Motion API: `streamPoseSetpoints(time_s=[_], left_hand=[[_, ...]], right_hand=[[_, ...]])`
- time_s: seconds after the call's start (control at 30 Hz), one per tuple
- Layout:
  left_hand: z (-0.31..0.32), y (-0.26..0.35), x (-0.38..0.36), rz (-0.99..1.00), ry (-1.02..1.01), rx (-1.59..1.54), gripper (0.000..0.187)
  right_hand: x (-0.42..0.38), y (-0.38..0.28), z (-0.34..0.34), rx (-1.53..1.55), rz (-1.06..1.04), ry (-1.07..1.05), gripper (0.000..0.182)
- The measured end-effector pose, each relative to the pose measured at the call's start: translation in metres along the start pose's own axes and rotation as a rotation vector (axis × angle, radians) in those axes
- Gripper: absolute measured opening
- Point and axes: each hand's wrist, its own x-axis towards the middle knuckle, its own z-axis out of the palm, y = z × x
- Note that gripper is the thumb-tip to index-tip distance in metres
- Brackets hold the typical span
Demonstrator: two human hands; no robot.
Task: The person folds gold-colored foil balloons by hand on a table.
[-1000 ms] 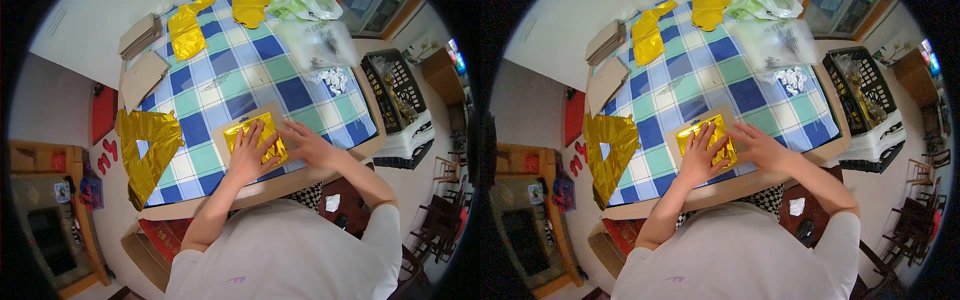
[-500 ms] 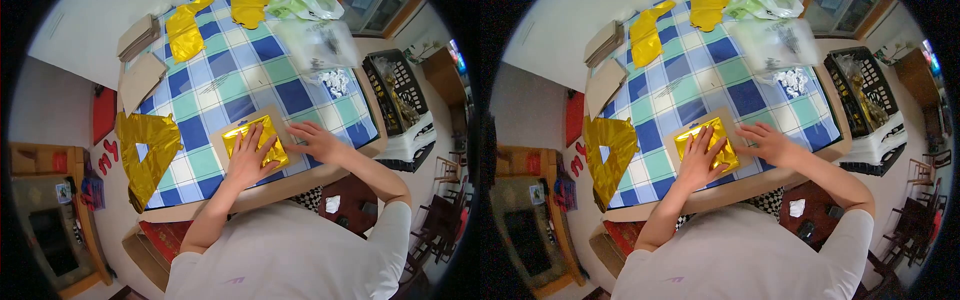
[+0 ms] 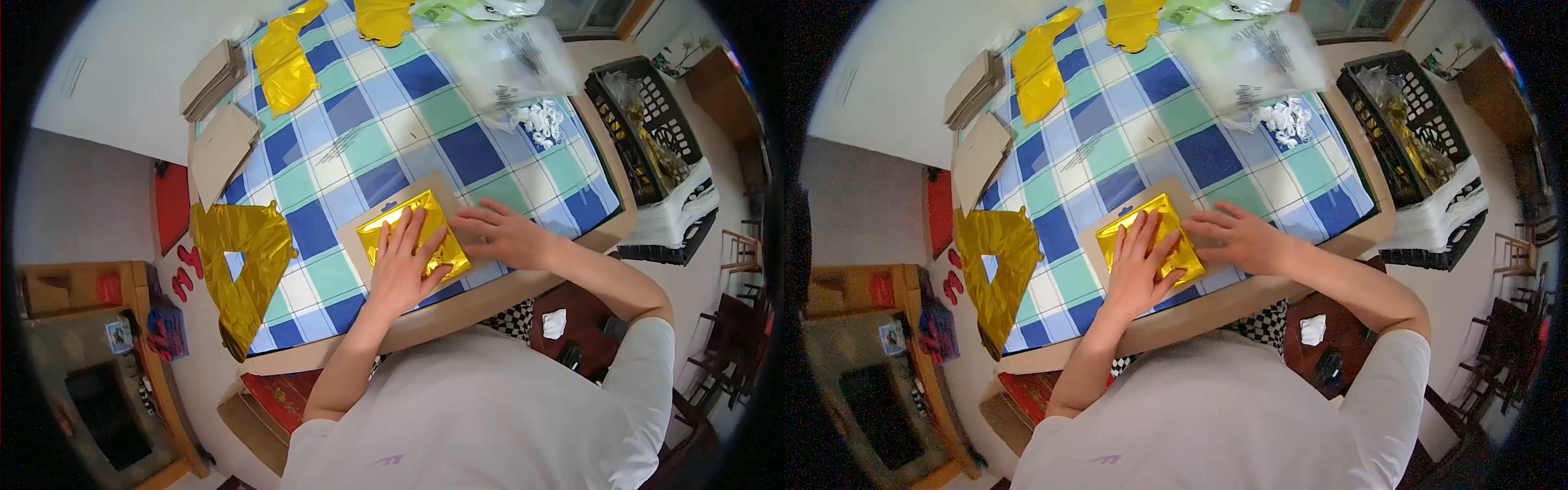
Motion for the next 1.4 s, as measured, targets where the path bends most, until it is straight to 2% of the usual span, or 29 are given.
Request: streamPoseSetpoints(time_s=[0.13, 0.33, 0.43, 0.53, 0.73, 0.93, 1.03, 1.13, 1.33, 1.4], left_hand=[[0.0, 0.0, 0.001, 0.007, -0.008, 0.011, 0.057], [0.0, 0.002, 0.002, 0.009, -0.033, 0.054, 0.055], [-0.002, 0.003, 0.002, 0.002, -0.048, 0.072, 0.055], [0.001, 0.002, 0.003, -0.001, -0.046, 0.078, 0.054], [0.001, 0.003, 0.004, 0.001, -0.048, 0.099, 0.056], [0.003, 0.001, 0.001, 0.006, -0.028, 0.113, 0.057], [0.003, 0.001, 0.002, 0.002, -0.03, 0.121, 0.058], [0.002, 0.001, 0.002, -0.008, -0.019, 0.117, 0.057], [0.003, -0.001, 0.0, -0.006, 0.002, 0.121, 0.057], [0.005, -0.002, -0.002, -0.004, 0.01, 0.117, 0.057]], right_hand=[[0.003, -0.003, 0.0, 0.02, 0.015, -0.003, 0.032], [0.009, -0.005, -0.004, -0.035, 0.006, -0.032, 0.038], [0.0, 0.0, 0.002, 0.102, 0.007, 0.071, 0.032], [-0.009, 0.001, 0.0, 0.003, -0.031, 0.02, 0.035], [-0.003, -0.003, -0.008, 0.008, -0.051, -0.013, 0.032], [-0.015, -0.016, 0.005, 0.075, -0.034, 0.044, 0.05], [-0.015, -0.038, 0.008, 0.0, 0.029, -0.04, 0.059], [-0.02, -0.058, 0.005, -0.014, 0.147, -0.059, 0.06], [-0.031, -0.067, -0.004, 0.028, 0.235, -0.183, 0.062], [-0.019, -0.062, -0.003, 0.055, 0.377, -0.009, 0.06]])
